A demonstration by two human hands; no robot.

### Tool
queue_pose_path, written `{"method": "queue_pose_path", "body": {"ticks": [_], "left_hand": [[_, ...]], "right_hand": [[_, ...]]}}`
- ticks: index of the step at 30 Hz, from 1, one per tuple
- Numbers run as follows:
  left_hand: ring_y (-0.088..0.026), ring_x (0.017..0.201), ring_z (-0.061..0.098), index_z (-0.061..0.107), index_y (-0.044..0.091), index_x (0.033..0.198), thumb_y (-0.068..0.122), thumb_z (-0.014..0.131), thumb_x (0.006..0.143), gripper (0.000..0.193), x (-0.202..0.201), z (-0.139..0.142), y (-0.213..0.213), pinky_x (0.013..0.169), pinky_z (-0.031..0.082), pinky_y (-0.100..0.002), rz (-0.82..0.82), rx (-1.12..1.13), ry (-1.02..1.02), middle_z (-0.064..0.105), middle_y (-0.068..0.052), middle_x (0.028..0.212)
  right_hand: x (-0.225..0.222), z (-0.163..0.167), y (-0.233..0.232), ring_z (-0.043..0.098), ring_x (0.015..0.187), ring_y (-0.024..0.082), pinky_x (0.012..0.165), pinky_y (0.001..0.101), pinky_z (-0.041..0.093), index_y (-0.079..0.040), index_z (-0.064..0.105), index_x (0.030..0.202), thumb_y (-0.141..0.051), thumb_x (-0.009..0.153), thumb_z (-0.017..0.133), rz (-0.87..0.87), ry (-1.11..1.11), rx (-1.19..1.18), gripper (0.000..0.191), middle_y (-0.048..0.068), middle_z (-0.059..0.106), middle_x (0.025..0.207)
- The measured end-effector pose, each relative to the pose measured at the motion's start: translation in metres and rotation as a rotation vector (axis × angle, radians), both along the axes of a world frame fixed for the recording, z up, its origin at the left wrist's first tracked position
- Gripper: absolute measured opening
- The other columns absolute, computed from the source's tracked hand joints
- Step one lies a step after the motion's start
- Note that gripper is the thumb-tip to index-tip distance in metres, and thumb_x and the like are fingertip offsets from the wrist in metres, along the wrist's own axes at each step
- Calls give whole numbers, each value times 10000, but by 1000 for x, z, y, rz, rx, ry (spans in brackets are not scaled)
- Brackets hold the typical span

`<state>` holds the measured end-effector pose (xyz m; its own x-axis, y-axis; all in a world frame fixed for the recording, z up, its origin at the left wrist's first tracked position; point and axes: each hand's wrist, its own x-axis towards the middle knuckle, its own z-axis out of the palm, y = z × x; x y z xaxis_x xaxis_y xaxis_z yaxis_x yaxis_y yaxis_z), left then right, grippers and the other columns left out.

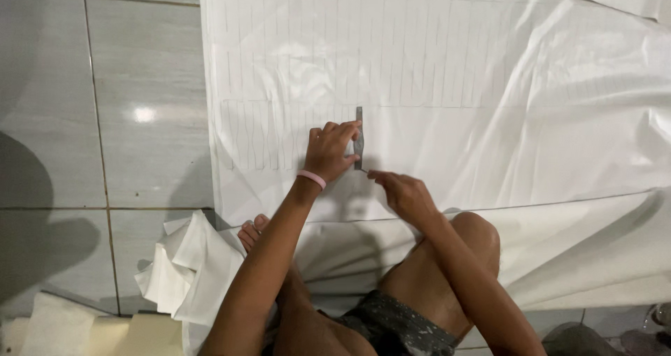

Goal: The person sits on a tiled floor and uses a metal ruler and a pointed tool to score a large white sheet of paper. They repeatedly align the ruler and draw parallel lines across the sheet, creating a grid pattern.

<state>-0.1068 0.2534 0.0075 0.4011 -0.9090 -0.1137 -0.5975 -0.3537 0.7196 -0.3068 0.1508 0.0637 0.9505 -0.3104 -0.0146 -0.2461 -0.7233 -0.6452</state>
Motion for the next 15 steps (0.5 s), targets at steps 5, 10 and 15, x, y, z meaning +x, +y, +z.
{"method": "queue_pose_path", "body": {"ticks": [5,10,15], "left_hand": [[-169,1059,594,610,194,1116,231,883,708,492,0,1,0,919,388,-422,13,-47,-7,666,106,1254],[-180,1107,581,597,195,1192,243,887,721,555,2,1,-1,945,380,-428,-14,19,20,641,86,1248],[-173,1117,580,566,202,1349,250,884,738,690,2,2,-2,959,377,-429,-8,38,52,652,80,1111]], "right_hand": [[11,4,-9,748,743,252,641,365,605,-108,746,1161,-41,950,635,67,172,-61,247,90,793,973],[12,8,-16,759,841,252,721,371,620,-100,719,1168,-37,980,588,-34,63,-34,238,78,783,1055],[31,-5,-27,748,848,271,744,393,604,-83,702,1161,-66,1027,559,-110,20,-22,197,72,783,1097]]}}
